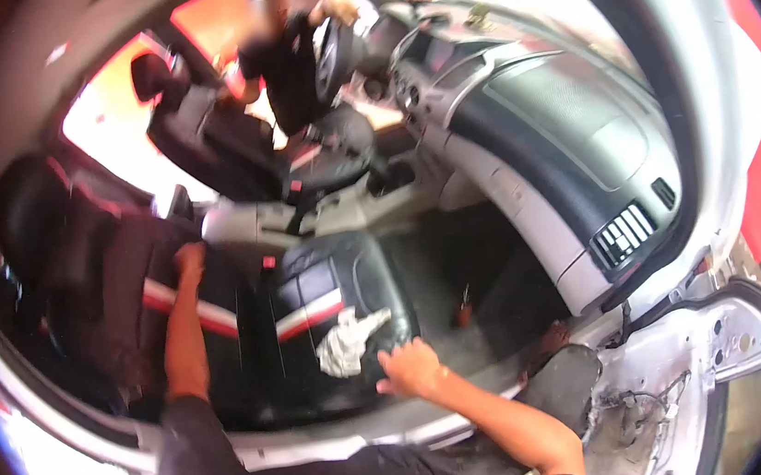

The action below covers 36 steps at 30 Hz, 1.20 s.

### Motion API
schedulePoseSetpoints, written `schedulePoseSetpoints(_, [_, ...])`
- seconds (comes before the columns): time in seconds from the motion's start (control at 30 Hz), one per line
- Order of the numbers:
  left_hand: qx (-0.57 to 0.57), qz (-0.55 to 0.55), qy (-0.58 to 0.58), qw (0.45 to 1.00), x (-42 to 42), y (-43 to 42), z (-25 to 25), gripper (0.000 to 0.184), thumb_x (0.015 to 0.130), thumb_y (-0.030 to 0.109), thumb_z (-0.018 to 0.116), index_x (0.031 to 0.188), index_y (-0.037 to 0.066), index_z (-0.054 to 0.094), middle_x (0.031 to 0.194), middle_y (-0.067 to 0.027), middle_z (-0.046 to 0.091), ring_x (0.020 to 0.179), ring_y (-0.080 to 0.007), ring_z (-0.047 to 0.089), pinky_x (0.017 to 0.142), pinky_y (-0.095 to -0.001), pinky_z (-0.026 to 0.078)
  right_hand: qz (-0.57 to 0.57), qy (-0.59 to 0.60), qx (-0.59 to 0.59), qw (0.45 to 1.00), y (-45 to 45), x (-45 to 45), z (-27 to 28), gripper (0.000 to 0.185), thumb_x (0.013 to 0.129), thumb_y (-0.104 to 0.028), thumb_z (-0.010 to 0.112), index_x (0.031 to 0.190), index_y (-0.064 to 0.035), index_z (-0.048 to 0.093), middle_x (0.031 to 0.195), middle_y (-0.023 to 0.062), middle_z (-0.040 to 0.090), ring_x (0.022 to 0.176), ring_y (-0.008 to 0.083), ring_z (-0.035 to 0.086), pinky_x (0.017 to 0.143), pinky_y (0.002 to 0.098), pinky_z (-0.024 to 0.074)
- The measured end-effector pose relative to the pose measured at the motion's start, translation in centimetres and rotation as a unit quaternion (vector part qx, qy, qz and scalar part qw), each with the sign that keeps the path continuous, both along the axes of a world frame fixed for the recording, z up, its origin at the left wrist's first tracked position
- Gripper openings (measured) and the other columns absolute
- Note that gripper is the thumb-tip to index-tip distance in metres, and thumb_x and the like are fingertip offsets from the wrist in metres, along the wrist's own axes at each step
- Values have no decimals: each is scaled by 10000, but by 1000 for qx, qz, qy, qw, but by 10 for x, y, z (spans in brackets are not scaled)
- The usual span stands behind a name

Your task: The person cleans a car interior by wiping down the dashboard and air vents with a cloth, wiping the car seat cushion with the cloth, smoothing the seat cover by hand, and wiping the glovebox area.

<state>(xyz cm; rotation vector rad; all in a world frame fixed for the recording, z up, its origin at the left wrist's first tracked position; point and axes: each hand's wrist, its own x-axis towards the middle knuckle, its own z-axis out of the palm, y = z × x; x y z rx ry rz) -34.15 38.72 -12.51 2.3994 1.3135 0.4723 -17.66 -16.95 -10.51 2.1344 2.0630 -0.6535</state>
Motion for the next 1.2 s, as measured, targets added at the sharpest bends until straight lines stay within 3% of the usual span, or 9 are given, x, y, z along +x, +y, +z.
schedulePoseSetpoints(0.1, [-262,164,-503,807,-23,-41,56,386,1059,397,474,717,239,558,539,77,344,365,-73,313,328,-246,245,16,-1,45,999,-8,-10,-5,734,939,-619,603,1437,-83,537,1207,174,712,1129,341,684,1005,480,501])
schedulePoseSetpoints(0.17, [-358,47,-420,833,28,-53,-9,375,1067,382,480,740,208,540,556,79,409,373,-98,375,330,-277,283,27,58,12,998,9,5,10,745,940,-620,602,1450,-82,534,1207,182,714,1120,351,688,992,479,517])
schedulePoseSetpoints(0.2, [-60,-203,-215,953,67,-85,-29,385,1044,366,529,741,130,561,566,11,467,444,-145,481,414,-333,370,-1,123,-33,992,17,10,22,725,946,-621,594,1443,-94,555,1195,203,718,1107,381,692,974,489,536])
schedulePoseSetpoints(0.23, [350,-304,-105,880,106,-117,-49,409,1021,350,578,742,51,582,576,-57,524,514,-192,587,497,-389,457,-15,118,-14,993,20,17,24,712,950,-618,591,1438,-101,564,1187,209,720,1102,390,692,972,492,537])
schedulePoseSetpoints(0.3, [-58,-316,-169,932,129,-254,3,434,967,308,684,697,-12,572,576,-119,496,539,-180,452,539,-404,407,-41,117,27,992,32,28,23,684,956,-612,586,1426,-115,582,1171,220,722,1091,408,692,969,500,540])
schedulePoseSetpoints(0.57, [-65,-393,-70,914,129,-282,-12,426,934,365,716,755,-8,615,627,-147,593,566,-216,540,566,-421,438,-134,85,81,984,27,66,15,612,971,-542,608,1382,-88,609,1198,200,713,1108,395,685,963,495,544])
schedulePoseSetpoints(0.77, [-153,-221,321,908,80,-251,-69,644,830,577,768,1169,32,714,1203,-275,700,1156,-394,681,946,-518,546,-116,62,8,991,27,62,18,631,963,-565,612,1371,-84,615,1166,190,720,1093,378,695,949,490,551])
schedulePoseSetpoints(0.9, [-72,-143,166,973,52,-360,-70,855,777,549,832,1392,43,522,1379,-211,538,1329,-415,503,1020,-552,490,-106,71,8,992,35,56,14,617,958,-573,616,1346,-94,631,1125,205,732,1088,387,698,941,496,554])
schedulePoseSetpoints(1.2, [-102,-71,-297,947,76,-308,-85,342,1030,181,603,1283,-44,554,1260,-192,613,1172,-286,587,1055,-393,433,-108,59,2,992,34,54,14,595,953,-576,625,1297,-91,652,1122,167,743,1095,349,704,978,467,518])
